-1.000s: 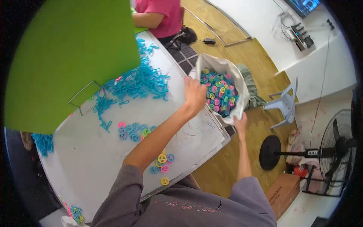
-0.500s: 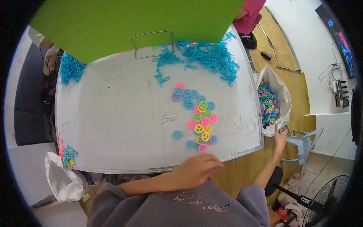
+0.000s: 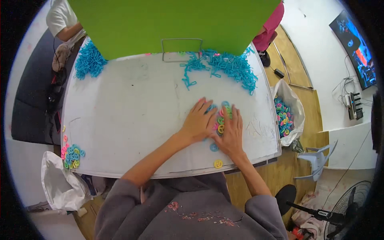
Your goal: Assembling colorful flower-shaped plastic toy components onto a wire string.
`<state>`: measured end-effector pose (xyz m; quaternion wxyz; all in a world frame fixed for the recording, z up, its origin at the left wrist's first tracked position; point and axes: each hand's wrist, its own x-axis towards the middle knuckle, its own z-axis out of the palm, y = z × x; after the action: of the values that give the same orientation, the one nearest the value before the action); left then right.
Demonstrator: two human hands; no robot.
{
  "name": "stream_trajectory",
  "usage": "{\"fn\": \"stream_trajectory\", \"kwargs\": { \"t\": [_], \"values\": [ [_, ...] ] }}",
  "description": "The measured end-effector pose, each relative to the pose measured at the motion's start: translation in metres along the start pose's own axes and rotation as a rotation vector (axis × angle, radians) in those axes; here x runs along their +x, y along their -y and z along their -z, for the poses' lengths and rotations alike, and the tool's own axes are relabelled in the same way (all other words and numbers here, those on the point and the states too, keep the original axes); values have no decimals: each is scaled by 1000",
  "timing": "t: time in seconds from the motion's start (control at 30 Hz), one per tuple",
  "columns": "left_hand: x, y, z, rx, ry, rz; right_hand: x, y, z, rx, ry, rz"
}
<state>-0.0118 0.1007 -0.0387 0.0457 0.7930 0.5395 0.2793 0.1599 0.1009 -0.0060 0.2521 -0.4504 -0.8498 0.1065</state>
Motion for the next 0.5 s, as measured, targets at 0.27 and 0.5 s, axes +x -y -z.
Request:
{"fn": "stream_trajectory", "kwargs": {
  "t": [0.27,0.5],
  "values": [
    [-39,-57,58,-190,21,182,38,-26,14,555,35,-113],
    [-46,-88,6,-110,67,251,17,-40,-10,403,44,177]
  ]
}}
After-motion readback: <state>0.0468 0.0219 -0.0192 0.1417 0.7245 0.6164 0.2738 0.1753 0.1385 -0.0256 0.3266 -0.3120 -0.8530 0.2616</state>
